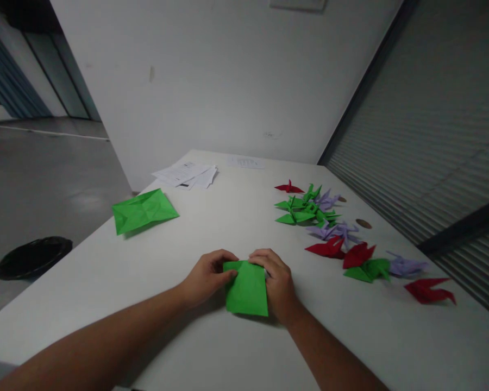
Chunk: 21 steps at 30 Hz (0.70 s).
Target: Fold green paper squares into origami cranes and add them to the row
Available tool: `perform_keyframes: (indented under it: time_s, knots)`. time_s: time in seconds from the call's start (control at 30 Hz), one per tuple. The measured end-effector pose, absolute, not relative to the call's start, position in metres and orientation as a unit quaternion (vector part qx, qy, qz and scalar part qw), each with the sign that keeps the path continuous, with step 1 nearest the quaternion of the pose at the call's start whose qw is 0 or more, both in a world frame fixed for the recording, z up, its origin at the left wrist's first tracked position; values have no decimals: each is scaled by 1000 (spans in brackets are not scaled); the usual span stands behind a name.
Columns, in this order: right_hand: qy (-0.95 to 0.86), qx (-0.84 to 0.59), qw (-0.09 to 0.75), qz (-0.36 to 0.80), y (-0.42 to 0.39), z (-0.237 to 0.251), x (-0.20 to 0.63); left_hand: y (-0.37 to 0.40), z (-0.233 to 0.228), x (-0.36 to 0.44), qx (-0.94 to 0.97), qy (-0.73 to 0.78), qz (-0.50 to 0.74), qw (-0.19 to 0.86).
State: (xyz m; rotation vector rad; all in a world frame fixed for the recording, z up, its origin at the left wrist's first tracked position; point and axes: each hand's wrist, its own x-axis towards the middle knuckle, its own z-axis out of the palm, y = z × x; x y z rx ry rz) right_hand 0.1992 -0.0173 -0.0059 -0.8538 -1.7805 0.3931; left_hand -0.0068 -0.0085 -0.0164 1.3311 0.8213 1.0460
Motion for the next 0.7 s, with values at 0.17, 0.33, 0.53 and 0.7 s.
perform_keyframes:
  time_s: [0.17,0.33,0.53,0.7]
  knots:
    - [-752,-362,524,169,-18,-6,199,-10,-13,-5,581,383,441,567]
    - [-758,-386,502,156,-18,-7,197,-12,-13,-2,567,398,447,566]
    - [-784,-360,493,113,-18,-3,194,-13,-14,-1,564,406,432,575]
    - [-802,-362,470,63,-17,-2,193,-12,-14,-1,554,416,451,563]
